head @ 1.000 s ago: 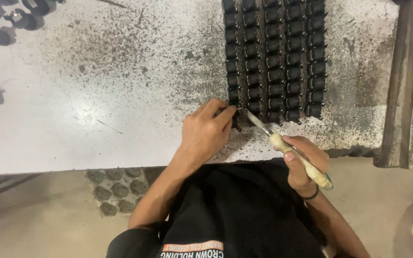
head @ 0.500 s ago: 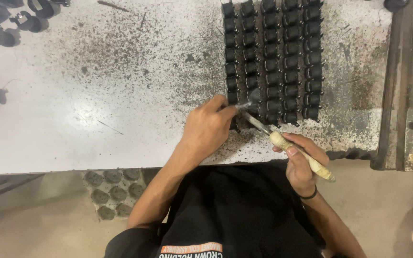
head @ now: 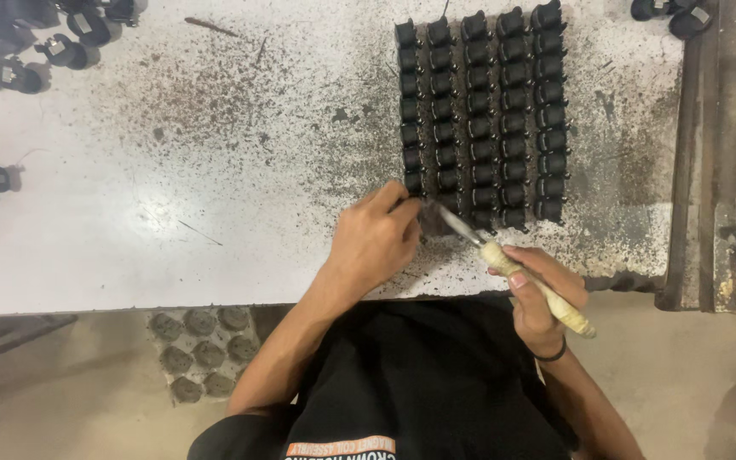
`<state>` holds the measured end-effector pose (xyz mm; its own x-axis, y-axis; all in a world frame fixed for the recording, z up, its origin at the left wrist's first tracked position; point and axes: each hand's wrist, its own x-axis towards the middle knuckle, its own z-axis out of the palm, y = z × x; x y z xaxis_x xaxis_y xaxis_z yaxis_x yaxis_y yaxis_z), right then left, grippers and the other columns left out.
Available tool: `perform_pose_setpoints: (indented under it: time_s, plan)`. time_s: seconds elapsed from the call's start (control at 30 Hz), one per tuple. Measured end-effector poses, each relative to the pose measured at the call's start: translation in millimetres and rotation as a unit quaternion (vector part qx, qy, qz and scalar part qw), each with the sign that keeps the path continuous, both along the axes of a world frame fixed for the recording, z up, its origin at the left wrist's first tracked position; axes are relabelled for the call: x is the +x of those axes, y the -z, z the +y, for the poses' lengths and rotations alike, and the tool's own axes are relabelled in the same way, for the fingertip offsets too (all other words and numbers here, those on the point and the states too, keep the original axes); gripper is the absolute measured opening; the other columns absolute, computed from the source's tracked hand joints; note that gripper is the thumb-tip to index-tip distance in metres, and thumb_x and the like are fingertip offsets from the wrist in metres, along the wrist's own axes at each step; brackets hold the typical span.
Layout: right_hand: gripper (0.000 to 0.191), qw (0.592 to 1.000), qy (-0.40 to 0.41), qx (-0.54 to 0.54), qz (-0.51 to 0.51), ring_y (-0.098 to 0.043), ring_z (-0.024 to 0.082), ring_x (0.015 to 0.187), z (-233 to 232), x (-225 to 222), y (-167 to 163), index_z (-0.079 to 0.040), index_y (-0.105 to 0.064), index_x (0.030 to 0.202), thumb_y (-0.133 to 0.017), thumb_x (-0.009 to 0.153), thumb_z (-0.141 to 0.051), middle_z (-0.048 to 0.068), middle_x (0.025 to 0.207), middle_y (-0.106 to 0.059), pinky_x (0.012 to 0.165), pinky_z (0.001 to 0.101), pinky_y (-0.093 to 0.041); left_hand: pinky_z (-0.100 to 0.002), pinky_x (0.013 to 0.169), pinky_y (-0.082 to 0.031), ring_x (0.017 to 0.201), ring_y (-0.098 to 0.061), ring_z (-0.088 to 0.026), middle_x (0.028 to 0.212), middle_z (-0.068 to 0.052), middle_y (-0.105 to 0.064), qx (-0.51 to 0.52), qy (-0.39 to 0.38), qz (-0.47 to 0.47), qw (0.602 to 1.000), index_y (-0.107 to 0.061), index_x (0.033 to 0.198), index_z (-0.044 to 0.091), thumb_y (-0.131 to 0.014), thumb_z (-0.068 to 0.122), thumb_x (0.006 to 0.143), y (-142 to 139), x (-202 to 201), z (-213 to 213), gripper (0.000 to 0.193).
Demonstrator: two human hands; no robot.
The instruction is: The person uses a soldering iron to apply solder to small black electronic components arranged in a grid on a white workbench. They hold the components with one hand and apply the soldering iron with the other, moving systematically across the grid.
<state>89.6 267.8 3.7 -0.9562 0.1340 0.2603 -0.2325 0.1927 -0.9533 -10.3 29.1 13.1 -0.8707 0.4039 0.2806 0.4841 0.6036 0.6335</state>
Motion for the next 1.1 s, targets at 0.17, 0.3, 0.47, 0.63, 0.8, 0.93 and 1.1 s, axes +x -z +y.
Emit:
perform_pose_setpoints:
  time_s: [0.17,0.3,0.47,0.63,0.8,0.93,1.1]
  plan:
    - [0.032,0.999,-0.013,0.033,0.006,-0.075,0.026,0.082,-1,-2,-3,0.012,-0.067,0.115,-0.06,0.093,-0.011,0.023,0.098,-0.073,0.072,0.0319,-0.061,-0.038,0.062,-0.059,0.074,-0.07,-0.027,0.093,-0.009,-0.064,0.019,-0.007,-0.006,1.0,-0.077,0.1,0.003,-0.072,0.001,0.084,-3,0,-5,0.016]
    - [0.031,1.0,-0.017,0.025,-0.001,-0.075,0.026,0.081,-1,-2,-5,0.011,-0.068,0.113,-0.059,0.091,-0.01,0.023,0.097,-0.073,0.072,0.0318,-0.062,-0.038,0.062,-0.059,0.072,-0.07,-0.027,0.094,-0.008,-0.066,0.026,-0.01,-0.007,1.0,-0.077,0.098,0.004,-0.072,0.002,0.086,-1,-1,-5,0.014]
    - [0.033,0.999,-0.009,0.012,-0.031,-0.075,0.027,0.085,-3,-3,-12,0.012,-0.067,0.116,-0.058,0.092,-0.009,0.025,0.101,-0.073,0.076,0.0316,-0.061,-0.039,0.06,-0.059,0.068,-0.07,-0.029,0.095,-0.008,-0.068,0.049,-0.018,-0.01,0.999,-0.077,0.097,0.005,-0.073,0.003,0.085,-2,-3,-5,0.013]
    - [0.032,1.0,-0.005,0.012,-0.013,-0.074,0.025,0.08,-4,-3,-12,0.011,-0.067,0.116,-0.058,0.095,-0.012,0.024,0.101,-0.072,0.073,0.0291,-0.06,-0.04,0.058,-0.058,0.066,-0.069,-0.03,0.094,-0.008,-0.069,0.056,-0.018,-0.026,0.998,-0.077,0.096,0.006,-0.074,0.004,0.086,2,-4,-7,0.01]
    - [0.031,0.997,-0.041,0.059,-0.016,-0.074,0.025,0.078,4,-2,-5,0.011,-0.068,0.114,-0.06,0.094,-0.012,0.023,0.095,-0.073,0.069,0.031,-0.06,-0.041,0.059,-0.056,0.071,-0.07,-0.03,0.091,-0.009,-0.066,0.042,-0.012,0.028,0.999,-0.075,0.094,0.006,-0.072,0.005,0.084,11,-6,-1,0.01]
    - [0.029,0.996,-0.057,-0.062,0.004,-0.076,0.027,0.079,23,-11,-1,0.01,-0.067,0.115,-0.06,0.094,-0.01,0.025,0.1,-0.074,0.064,0.0323,-0.065,-0.035,0.049,-0.053,0.064,-0.068,-0.025,0.087,-0.012,-0.067,-0.021,0.018,-0.005,1.0,-0.072,0.095,0.001,-0.068,0.001,0.088,-12,-11,-1,0.008]
    - [0.029,0.986,0.012,-0.169,-0.001,-0.074,0.031,0.095,20,-11,11,0.011,-0.064,0.121,-0.057,0.098,-0.005,0.024,0.113,-0.069,0.079,0.0383,-0.065,-0.034,0.058,-0.055,0.072,-0.07,-0.018,0.083,-0.004,-0.068,0.108,0.009,0.068,0.992,-0.068,0.114,0.002,-0.065,-0.003,0.095,-72,5,-33,0.02]
